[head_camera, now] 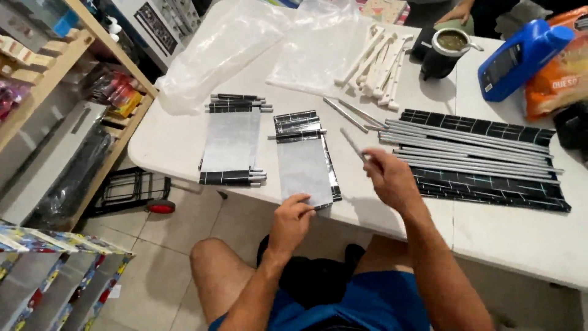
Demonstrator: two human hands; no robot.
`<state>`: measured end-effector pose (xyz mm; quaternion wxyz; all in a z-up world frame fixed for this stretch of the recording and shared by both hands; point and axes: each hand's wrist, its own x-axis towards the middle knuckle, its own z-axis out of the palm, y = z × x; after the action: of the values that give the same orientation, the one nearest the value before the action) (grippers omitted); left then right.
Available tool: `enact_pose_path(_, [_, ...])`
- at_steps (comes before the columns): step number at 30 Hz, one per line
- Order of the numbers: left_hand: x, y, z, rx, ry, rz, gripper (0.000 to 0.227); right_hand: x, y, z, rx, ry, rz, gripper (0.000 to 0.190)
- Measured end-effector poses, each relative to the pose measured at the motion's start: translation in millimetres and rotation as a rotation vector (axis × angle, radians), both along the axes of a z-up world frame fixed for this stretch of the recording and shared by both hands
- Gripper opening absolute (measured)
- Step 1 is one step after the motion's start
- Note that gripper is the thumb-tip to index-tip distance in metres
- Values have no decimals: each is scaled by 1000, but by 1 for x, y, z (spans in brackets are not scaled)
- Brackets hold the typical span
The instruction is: Assembling components of a portable shelving unit by inserting metal support rods into fabric sleeves.
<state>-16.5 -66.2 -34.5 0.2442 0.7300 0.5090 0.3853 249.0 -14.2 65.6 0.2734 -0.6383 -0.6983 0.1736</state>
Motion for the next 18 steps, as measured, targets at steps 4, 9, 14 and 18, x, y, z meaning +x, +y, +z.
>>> enact_pose_path(4, [-2, 1, 22, -71, -114, 52, 6, 3, -79, -17, -35, 216, 75, 25])
enact_pose_path(9, [0, -1, 27, -95, -160, 67, 8, -9, -108, -30, -67, 251, 79, 24])
enact_pose_path(14, [1, -2, 30, -61, -160, 85, 7, -8, -108, -38, -66, 156, 92, 23])
enact_pose_path(18, [0, -3, 25, -36, -154, 87, 7, -3, -105, -41, -73, 93, 139, 21])
